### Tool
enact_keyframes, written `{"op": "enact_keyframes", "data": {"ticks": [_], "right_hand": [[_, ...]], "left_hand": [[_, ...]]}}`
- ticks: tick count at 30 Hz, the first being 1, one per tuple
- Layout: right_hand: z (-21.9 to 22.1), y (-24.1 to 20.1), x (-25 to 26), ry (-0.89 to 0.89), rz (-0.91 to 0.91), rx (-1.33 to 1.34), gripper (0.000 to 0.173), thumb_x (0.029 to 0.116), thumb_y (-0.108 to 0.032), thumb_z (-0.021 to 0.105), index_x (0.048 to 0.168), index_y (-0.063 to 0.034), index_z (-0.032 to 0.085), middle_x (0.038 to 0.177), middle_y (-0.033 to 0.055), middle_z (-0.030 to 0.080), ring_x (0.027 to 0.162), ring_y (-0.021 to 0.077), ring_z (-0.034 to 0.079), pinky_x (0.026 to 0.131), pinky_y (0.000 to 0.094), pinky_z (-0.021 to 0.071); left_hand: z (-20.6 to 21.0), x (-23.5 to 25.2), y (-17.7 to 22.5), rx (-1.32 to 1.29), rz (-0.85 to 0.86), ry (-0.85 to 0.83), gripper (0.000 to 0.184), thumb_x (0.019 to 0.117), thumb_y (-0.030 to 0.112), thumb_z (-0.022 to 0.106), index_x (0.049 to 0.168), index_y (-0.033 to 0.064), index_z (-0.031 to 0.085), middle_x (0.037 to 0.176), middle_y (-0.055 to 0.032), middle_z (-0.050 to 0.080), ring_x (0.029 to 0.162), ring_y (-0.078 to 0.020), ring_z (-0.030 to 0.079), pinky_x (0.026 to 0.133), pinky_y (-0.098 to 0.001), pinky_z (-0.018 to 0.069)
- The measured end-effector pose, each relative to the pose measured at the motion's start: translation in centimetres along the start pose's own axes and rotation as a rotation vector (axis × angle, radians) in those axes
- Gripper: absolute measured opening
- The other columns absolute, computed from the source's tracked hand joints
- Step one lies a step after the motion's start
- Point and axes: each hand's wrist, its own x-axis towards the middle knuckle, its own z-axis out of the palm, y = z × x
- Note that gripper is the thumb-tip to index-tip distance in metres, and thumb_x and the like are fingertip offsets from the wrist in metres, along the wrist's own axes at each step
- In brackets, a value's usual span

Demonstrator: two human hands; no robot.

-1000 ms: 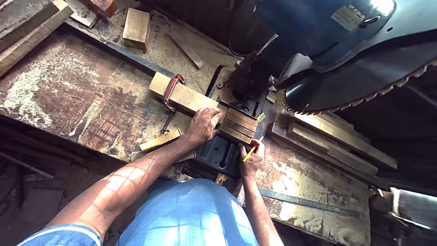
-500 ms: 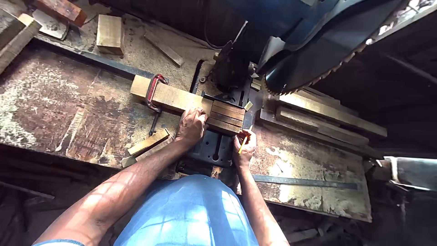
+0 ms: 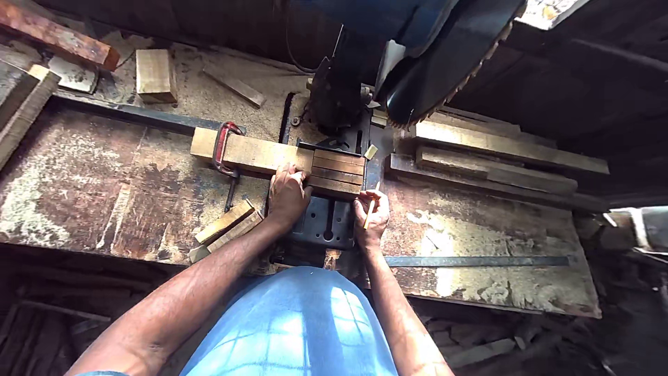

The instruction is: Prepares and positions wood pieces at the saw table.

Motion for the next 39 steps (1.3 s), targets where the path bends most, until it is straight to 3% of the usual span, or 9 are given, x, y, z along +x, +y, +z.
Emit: {"op": "enact_keyframes", "data": {"ticks": [6, 12, 15, 28, 39], "right_hand": [[0.0, -0.2, 0.1, 0.004, 0.013, -0.018, 0.038, 0.0848, 0.005, 0.07, 0.121, 0.0025, 0.059, 0.112, 0.0127, 0.07, 0.101, 0.017, 0.071, 0.09, 0.0322, 0.0616], [-0.1, -0.1, 0.1, 0.006, 0.006, 0.021, 0.039, 0.0846, 0.006, 0.07, 0.121, 0.0027, 0.058, 0.112, 0.0134, 0.07, 0.101, 0.018, 0.071, 0.09, 0.0329, 0.0616], [-0.1, -0.3, 0.2, 0.016, 0.007, 0.017, 0.038, 0.0848, 0.005, 0.07, 0.12, 0.0041, 0.058, 0.11, 0.014, 0.07, 0.1, 0.0193, 0.072, 0.09, 0.0346, 0.0618], [0.0, -0.3, 0.3, 0.032, -0.006, 0.046, 0.038, 0.0835, 0.006, 0.07, 0.119, 0.0041, 0.058, 0.11, 0.0139, 0.07, 0.1, 0.0197, 0.072, 0.09, 0.0344, 0.0618], [0.0, 0.0, 0.5, 0.014, 0.013, 0.062, 0.039, 0.0834, 0.006, 0.07, 0.12, 0.0032, 0.058, 0.111, 0.0138, 0.07, 0.102, 0.0195, 0.071, 0.09, 0.0341, 0.0616]], "left_hand": [[-0.2, -0.3, 1.3, -0.136, -0.17, 0.001, 0.031, 0.0848, 0.027, 0.077, 0.116, 0.0222, 0.077, 0.127, -0.0017, 0.065, 0.127, -0.026, 0.054, 0.103, -0.0533, 0.0463], [0.1, -0.8, 2.0, -0.267, -0.242, -0.011, 0.035, 0.0855, 0.026, 0.076, 0.12, 0.0186, 0.076, 0.15, 0.0055, 0.052, 0.136, -0.0262, 0.045, 0.11, -0.0538, 0.0401], [0.0, -0.9, 2.2, -0.361, -0.275, -0.013, 0.038, 0.0842, 0.023, 0.077, 0.121, 0.0149, 0.076, 0.156, 0.0026, 0.047, 0.141, -0.0271, 0.042, 0.114, -0.0508, 0.0387], [0.4, -1.1, 2.5, -0.386, -0.293, -0.008, 0.04, 0.0841, 0.025, 0.077, 0.124, 0.0164, 0.075, 0.162, 0.0085, 0.039, 0.144, -0.0224, 0.039, 0.115, -0.046, 0.0377], [0.9, -1.7, 2.2, -0.42, -0.243, 0.002, 0.052, 0.0832, 0.029, 0.08, 0.132, 0.0133, 0.07, 0.163, 0.0035, 0.038, 0.143, -0.0253, 0.04, 0.116, -0.0473, 0.0373]]}}
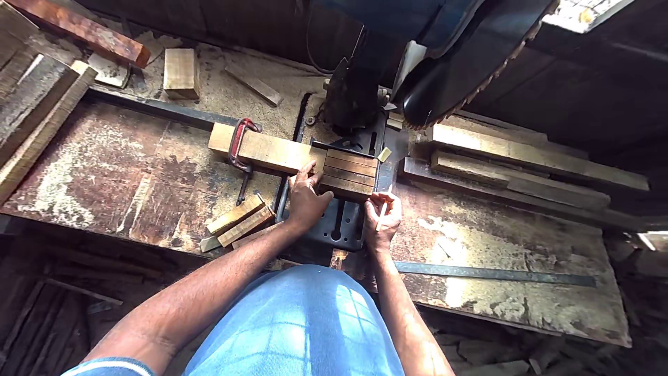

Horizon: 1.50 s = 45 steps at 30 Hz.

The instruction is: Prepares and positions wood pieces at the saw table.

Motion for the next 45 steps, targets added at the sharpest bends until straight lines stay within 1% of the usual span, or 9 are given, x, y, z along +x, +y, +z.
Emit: {"op": "enact_keyframes", "data": {"ticks": [9, 17, 28, 35, 37, 39, 41, 43, 45], "right_hand": [[-0.5, -0.1, -0.2, -0.068, 0.011, -0.029, 0.042, 0.0845, 0.002, 0.072, 0.123, -0.0001, 0.057, 0.115, 0.0125, 0.069, 0.105, 0.0214, 0.071, 0.092, 0.0384, 0.0616], [-1.1, 0.3, 0.3, -0.176, -0.022, 0.083, 0.05, 0.0843, -0.001, 0.066, 0.133, -0.0003, 0.052, 0.131, 0.0147, 0.064, 0.119, 0.0254, 0.065, 0.102, 0.0419, 0.056], [-0.9, -0.1, 0.2, -0.171, 0.003, 0.066, 0.048, 0.0856, -0.002, 0.066, 0.132, 0.0009, 0.053, 0.132, 0.0164, 0.063, 0.119, 0.026, 0.065, 0.101, 0.0417, 0.0565], [-0.9, -0.3, 0.2, -0.161, 0.011, 0.068, 0.048, 0.0835, 0.0, 0.065, 0.13, -0.0001, 0.054, 0.129, 0.0152, 0.064, 0.117, 0.0254, 0.066, 0.1, 0.0416, 0.0569], [-1.0, -0.1, 0.2, -0.165, 0.005, 0.071, 0.048, 0.0845, 0.0, 0.066, 0.131, 0.0002, 0.054, 0.13, 0.0151, 0.064, 0.119, 0.0257, 0.065, 0.101, 0.0419, 0.0567], [-1.2, 0.0, 0.2, -0.168, -0.004, 0.09, 0.049, 0.084, 0.0, 0.065, 0.131, 0.0011, 0.053, 0.131, 0.0165, 0.064, 0.12, 0.0274, 0.065, 0.103, 0.0429, 0.0559], [-1.6, -0.2, 0.5, -0.156, -0.012, 0.112, 0.047, 0.0848, -0.001, 0.064, 0.129, 0.0022, 0.052, 0.132, 0.0191, 0.065, 0.121, 0.0305, 0.065, 0.104, 0.0453, 0.0555], [-2.5, -1.3, 1.3, -0.084, -0.002, 0.125, 0.041, 0.0872, -0.001, 0.061, 0.127, 0.0024, 0.052, 0.129, 0.02, 0.067, 0.117, 0.0324, 0.067, 0.101, 0.0471, 0.057], [-4.4, -3.5, 3.7, 0.006, -0.062, 0.108, 0.032, 0.0947, -0.003, 0.056, 0.126, 0.0027, 0.054, 0.125, 0.0194, 0.069, 0.113, 0.0337, 0.069, 0.097, 0.0501, 0.0584]], "left_hand": [[0.0, -0.2, -1.2, -0.018, 0.035, 0.043, 0.064, 0.0814, 0.026, 0.082, 0.141, 0.0144, 0.063, 0.16, -0.0021, 0.043, 0.144, -0.0267, 0.041, 0.118, -0.0491, 0.0358], [0.6, -0.5, -1.2, -0.053, 0.019, 0.064, 0.053, 0.0805, 0.028, 0.081, 0.132, 0.0171, 0.07, 0.159, 0.0005, 0.042, 0.142, -0.0268, 0.042, 0.115, -0.0493, 0.0396], [0.4, -0.5, -0.9, -0.036, -0.012, 0.026, 0.056, 0.0798, 0.029, 0.08, 0.135, 0.0201, 0.069, 0.16, 0.0062, 0.041, 0.139, -0.0249, 0.043, 0.111, -0.0486, 0.0432], [0.1, -0.1, -1.1, -0.044, 0.027, 0.038, 0.055, 0.0792, 0.028, 0.081, 0.132, 0.017, 0.07, 0.16, 0.0019, 0.041, 0.14, -0.0265, 0.043, 0.112, -0.0479, 0.0414], [0.0, -0.1, -0.9, 0.034, 0.088, 0.072, 0.069, 0.0776, 0.027, 0.084, 0.142, 0.017, 0.061, 0.161, -0.0024, 0.041, 0.142, -0.0303, 0.042, 0.113, -0.0527, 0.0419], [-0.4, -0.3, 0.1, 0.209, 0.207, 0.031, 0.087, 0.0783, 0.026, 0.083, 0.156, 0.017, 0.044, 0.165, -0.0046, 0.033, 0.145, -0.0313, 0.039, 0.112, -0.0539, 0.0414], [-0.7, -0.1, 1.1, 0.419, 0.389, -0.099, 0.097, 0.082, 0.027, 0.082, 0.163, 0.0191, 0.029, 0.17, -0.0021, 0.024, 0.154, -0.0257, 0.027, 0.122, -0.0491, 0.0318], [-0.1, 1.0, 1.4, 0.595, 0.605, -0.191, 0.096, 0.0846, 0.03, 0.08, 0.164, 0.017, 0.027, 0.172, -0.0012, 0.021, 0.158, -0.0218, 0.018, 0.127, -0.044, 0.0235], [0.7, 2.4, 1.5, 0.724, 0.679, -0.25, 0.097, 0.0872, 0.035, 0.078, 0.165, 0.0145, 0.024, 0.173, -0.0031, 0.016, 0.159, -0.0217, 0.012, 0.128, -0.0424, 0.0184]]}}
